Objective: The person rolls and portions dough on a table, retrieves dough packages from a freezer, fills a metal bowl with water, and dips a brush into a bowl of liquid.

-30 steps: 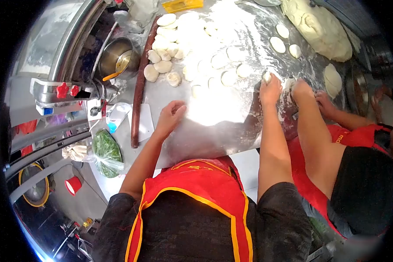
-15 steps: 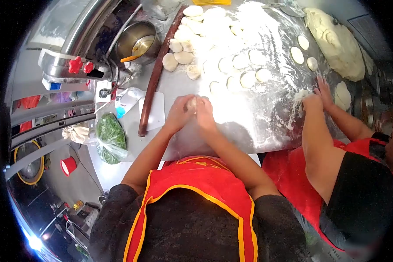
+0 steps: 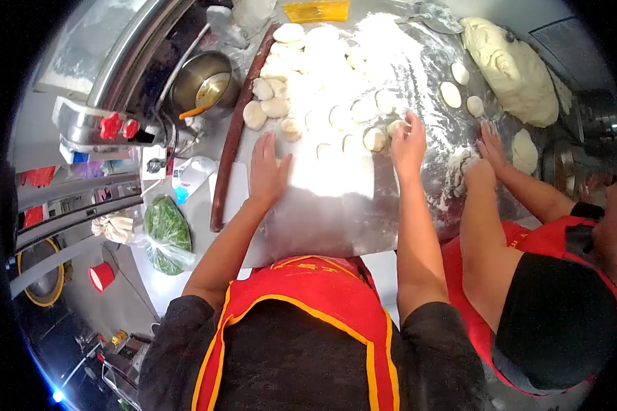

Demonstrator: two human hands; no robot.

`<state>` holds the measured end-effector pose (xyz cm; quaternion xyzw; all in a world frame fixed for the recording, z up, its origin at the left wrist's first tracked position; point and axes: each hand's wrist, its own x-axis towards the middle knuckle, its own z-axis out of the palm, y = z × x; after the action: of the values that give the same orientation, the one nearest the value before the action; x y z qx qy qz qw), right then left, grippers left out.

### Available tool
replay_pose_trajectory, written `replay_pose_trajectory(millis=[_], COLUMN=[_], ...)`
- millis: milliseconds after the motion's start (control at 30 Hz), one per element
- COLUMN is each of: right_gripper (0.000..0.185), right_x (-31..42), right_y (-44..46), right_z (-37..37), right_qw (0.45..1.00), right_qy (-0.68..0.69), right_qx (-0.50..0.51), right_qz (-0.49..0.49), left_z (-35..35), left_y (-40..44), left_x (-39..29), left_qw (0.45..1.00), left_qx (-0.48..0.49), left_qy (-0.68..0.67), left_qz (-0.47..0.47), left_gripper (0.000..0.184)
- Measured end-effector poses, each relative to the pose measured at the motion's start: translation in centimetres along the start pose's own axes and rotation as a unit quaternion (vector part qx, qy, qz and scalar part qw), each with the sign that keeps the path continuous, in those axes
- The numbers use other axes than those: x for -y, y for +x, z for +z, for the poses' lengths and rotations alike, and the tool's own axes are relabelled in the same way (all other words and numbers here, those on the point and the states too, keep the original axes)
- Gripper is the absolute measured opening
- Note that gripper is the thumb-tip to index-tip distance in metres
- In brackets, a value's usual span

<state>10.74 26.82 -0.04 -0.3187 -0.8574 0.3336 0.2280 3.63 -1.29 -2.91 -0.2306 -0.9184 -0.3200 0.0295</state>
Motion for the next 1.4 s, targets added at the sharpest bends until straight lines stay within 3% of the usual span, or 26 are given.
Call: replay_pose_trajectory(millis=[100,200,300,333,467,567,667,733,800,833,867,1067,1100,1133,1167,1200,1300,1367,1400], right_gripper=[0.045,0.051,0.053,0.055,0.050,0.041,0.036,0.032,0.029,0.029,0.035,0.032,0.033,0.034,0.034,0.033,0.029,0.033,0.031], right_x=[-0.8,-2.7,-5.4,-4.6,-1.9,0.6,-2.5,-3.2,-4.7,-3.4,-4.2,-4.9,-3.7,-3.5,-2.9,0.3,-1.2,-3.4,-2.9], right_y=[5.1,10.1,15.4,16.8,21.6,23.0,23.9,24.5,24.3,23.3,22.6,14.3,12.3,10.8,9.2,7.3,7.2,7.4,6.8], right_z=[1.3,3.1,6.2,6.6,10.0,11.8,13.0,11.7,10.1,7.9,6.0,0.4,1.1,2.1,3.6,3.9,2.0,1.1,0.5], right_qw=[0.995,0.998,0.998,0.996,0.988,0.975,0.954,0.984,0.952,0.927,0.911,0.896,0.908,0.938,0.932,0.893,0.854,0.892,0.893], right_qy=[0.064,-0.006,0.021,-0.074,-0.070,-0.139,-0.183,-0.018,0.207,0.239,0.274,0.333,0.300,0.211,0.239,0.323,0.421,0.306,0.283], right_qx=[0.010,0.019,0.054,0.051,0.108,0.158,0.155,0.178,0.167,0.168,0.190,0.022,0.030,0.127,0.184,0.215,0.106,-0.051,-0.040], right_qz=[0.074,0.054,0.039,-0.019,-0.086,-0.074,-0.181,0.000,0.149,0.236,0.241,0.295,0.290,0.245,0.202,0.228,0.287,0.330,0.347], left_z=[2.1,2.1,1.9,1.8,1.4,1.2,1.3,1.5,1.6,1.6,1.7,1.6,1.5,1.5,1.5,1.4,1.3,1.3,1.4], left_y=[-0.3,-0.4,0.0,0.2,0.9,1.3,1.4,1.1,0.9,0.8,0.8,0.2,0.0,-0.2,-0.4,-0.4,-0.9,-1.3,-1.3], left_x=[1.2,1.4,0.9,0.7,-0.2,-0.3,-0.1,0.0,0.3,0.3,0.3,0.6,0.6,0.6,0.8,1.0,1.8,2.0,2.0], left_qw=[0.998,0.995,0.993,0.992,0.988,0.986,0.988,0.990,0.991,0.991,0.991,0.995,0.997,0.998,0.999,0.999,0.996,0.993,0.991], left_qx=[0.044,0.063,0.084,0.084,0.108,0.119,0.106,0.093,0.081,0.080,0.079,0.060,0.051,0.035,0.018,0.000,-0.022,-0.035,-0.042], left_qy=[0.048,0.061,0.077,0.085,0.108,0.114,0.111,0.107,0.103,0.105,0.107,0.079,0.062,0.040,0.019,-0.001,-0.079,-0.106,-0.120], left_qz=[0.018,0.040,0.031,0.028,0.003,-0.003,0.010,0.015,0.021,0.021,0.022,0.024,0.021,0.027,0.033,0.040,0.031,0.039,0.042], left_gripper=[0.049,0.045,0.044,0.044,0.045,0.046,0.047,0.047,0.046,0.046,0.046,0.050,0.052,0.053,0.055,0.056,0.057,0.055,0.054])
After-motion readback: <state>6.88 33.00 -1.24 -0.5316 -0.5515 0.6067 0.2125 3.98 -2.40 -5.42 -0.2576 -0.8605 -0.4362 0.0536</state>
